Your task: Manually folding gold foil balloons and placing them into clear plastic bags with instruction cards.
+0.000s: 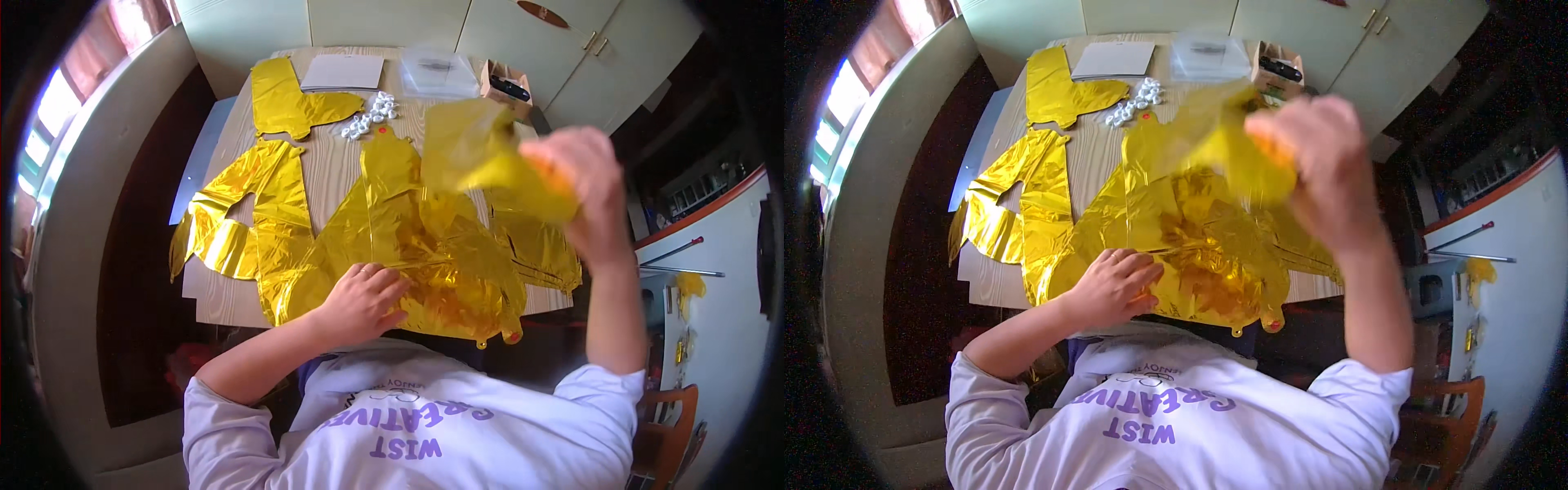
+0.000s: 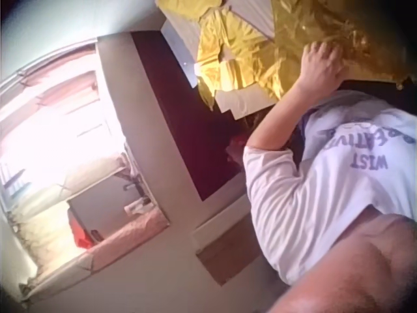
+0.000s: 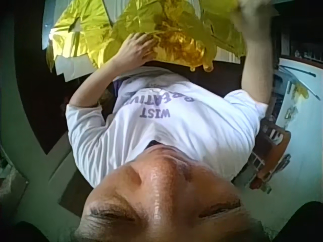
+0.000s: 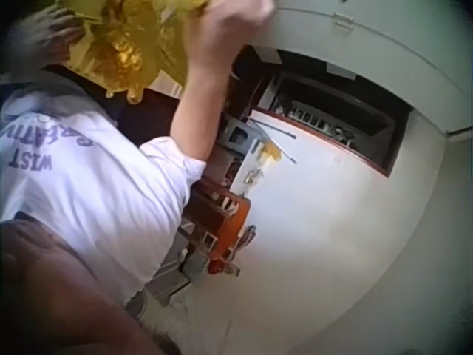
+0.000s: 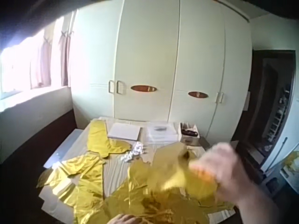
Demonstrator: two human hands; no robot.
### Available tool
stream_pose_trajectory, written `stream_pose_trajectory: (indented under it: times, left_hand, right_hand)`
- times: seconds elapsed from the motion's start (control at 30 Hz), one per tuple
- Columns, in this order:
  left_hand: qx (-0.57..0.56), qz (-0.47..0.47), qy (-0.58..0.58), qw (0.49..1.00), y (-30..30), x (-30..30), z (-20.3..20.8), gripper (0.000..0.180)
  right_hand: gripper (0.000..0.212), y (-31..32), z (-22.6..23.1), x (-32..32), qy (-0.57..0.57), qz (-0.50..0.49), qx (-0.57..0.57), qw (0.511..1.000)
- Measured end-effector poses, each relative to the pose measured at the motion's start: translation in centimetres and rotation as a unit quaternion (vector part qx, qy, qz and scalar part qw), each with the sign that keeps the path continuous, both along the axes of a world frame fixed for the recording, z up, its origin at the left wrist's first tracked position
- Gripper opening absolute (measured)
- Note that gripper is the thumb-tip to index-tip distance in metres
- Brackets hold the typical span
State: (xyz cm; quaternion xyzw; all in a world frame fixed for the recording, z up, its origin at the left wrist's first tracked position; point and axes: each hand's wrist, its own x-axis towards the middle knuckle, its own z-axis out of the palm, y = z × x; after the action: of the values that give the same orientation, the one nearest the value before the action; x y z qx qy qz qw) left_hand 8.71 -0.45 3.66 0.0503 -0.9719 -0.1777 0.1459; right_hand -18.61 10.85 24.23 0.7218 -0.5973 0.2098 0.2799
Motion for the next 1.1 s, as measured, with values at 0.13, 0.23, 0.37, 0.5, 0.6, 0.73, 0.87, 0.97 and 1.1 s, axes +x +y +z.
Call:
stream_pose_trajectory:
  times: [0.13,0.23,0.37,0.5,0.6,0.73,0.87,0.97,1.1]
  left_hand:
    - [-0.025,0.030,0.015,0.999,-2.5,0.1,0.3,0.042]
    - [0.018,0.091,0.033,0.995,-4.5,0.6,-0.3,0.039]
    - [0.008,0.149,0.112,0.982,-5.7,-0.4,-0.2,0.032]
    - [0.009,0.155,0.109,0.982,-6.1,-1.2,-0.4,0.035]
    - [-0.008,0.094,0.100,0.990,-7.1,-2.2,-1.1,0.039]
    - [0.011,0.056,0.045,0.997,-7.9,-2.9,-1.4,0.040]
    - [0.014,0.024,0.017,0.999,-8.0,-3.0,-1.2,0.040]
    - [-0.015,0.015,0.022,1.000,-8.0,-3.1,-1.5,0.041]
    - [-0.023,0.020,0.016,0.999,-7.6,-2.9,-1.3,0.042]
  right_hand:
    - [0.011,3.3,-8.8,1.4,-0.048,0.002,0.041,0.998]
    - [0.013,5.3,-14.1,2.6,-0.062,0.004,0.098,0.993]
    - [0.016,6.5,-18.2,3.3,-0.035,0.038,0.127,0.991]
    - [0.018,7.4,-19.5,2.8,-0.014,0.044,0.125,0.991]
    - [0.021,8.0,-19.5,3.3,-0.007,0.036,0.119,0.992]
    - [0.021,8.3,-19.7,5.2,-0.008,0.026,0.131,0.991]
    - [0.021,8.1,-19.9,6.0,-0.018,0.020,0.141,0.990]
    - [0.021,8.0,-20.0,6.0,-0.020,0.018,0.158,0.987]
    - [0.025,8.6,-20.5,6.3,-0.019,0.024,0.152,0.988]
